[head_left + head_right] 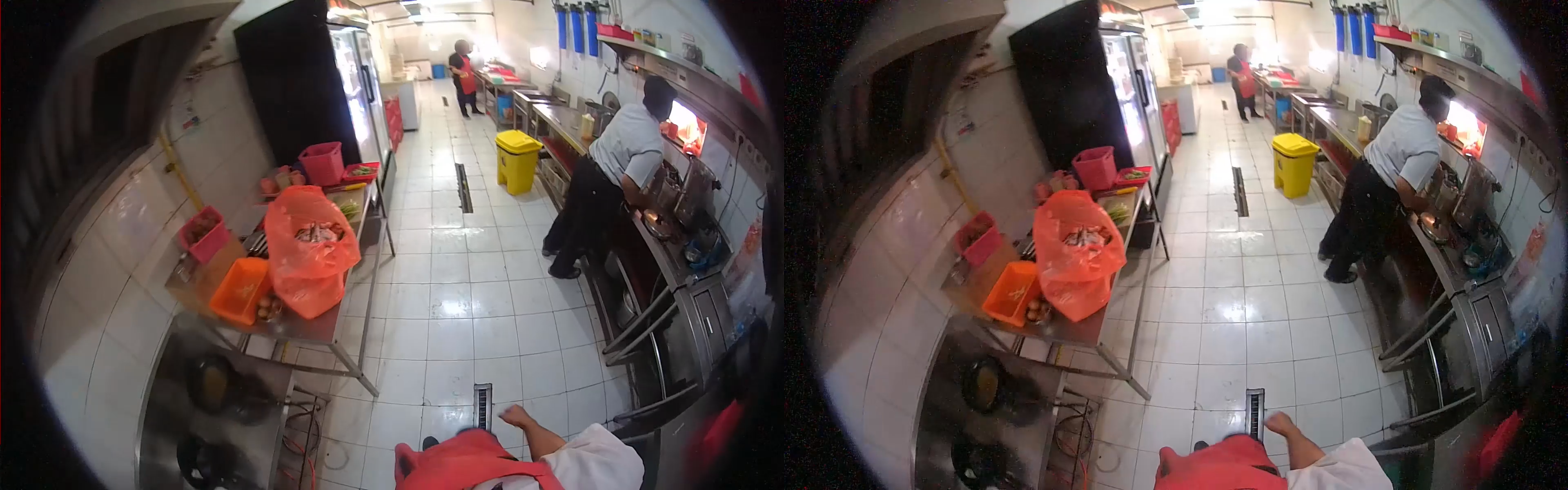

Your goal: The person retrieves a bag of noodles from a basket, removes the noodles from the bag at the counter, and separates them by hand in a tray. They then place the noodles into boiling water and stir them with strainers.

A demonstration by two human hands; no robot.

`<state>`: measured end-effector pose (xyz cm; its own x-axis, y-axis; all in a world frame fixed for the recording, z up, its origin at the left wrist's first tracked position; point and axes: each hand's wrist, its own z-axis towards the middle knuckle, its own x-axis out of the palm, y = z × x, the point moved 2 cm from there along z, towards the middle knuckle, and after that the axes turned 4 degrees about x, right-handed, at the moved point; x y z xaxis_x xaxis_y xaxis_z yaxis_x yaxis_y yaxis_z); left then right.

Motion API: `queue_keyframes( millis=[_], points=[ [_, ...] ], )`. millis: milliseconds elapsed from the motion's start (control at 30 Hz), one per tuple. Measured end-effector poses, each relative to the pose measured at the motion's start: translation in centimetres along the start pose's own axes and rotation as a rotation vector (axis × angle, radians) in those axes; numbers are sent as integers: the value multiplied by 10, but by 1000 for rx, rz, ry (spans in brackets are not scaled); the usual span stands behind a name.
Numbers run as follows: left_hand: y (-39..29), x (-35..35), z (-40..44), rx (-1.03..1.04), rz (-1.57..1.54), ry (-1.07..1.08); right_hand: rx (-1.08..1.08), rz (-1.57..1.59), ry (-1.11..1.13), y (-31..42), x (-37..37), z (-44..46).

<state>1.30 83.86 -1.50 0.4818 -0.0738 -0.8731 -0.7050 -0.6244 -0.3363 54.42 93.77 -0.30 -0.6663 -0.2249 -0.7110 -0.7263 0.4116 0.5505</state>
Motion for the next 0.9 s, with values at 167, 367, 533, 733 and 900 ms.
queue_keyframes(
  millis=[167, 367, 533, 733, 900],
  points=[
    [-197, -23, 214, 270, -112, -80, 277, -105, 82, -185, 61, -67],
    [-455, 5, 358, 470, -450, -12, 788, 43, 161, -118, -13, 25],
    [-589, 23, 390, 405, -603, 194, 42, -454, 129, -71, -58, 278],
    [-757, -5, 425, 419, -840, 114, 249, 58, -215, 136, -309, 542],
    [-891, 9, 516, 549, -887, 70, 87, 256, -342, 201, -398, 684]
  ],
)
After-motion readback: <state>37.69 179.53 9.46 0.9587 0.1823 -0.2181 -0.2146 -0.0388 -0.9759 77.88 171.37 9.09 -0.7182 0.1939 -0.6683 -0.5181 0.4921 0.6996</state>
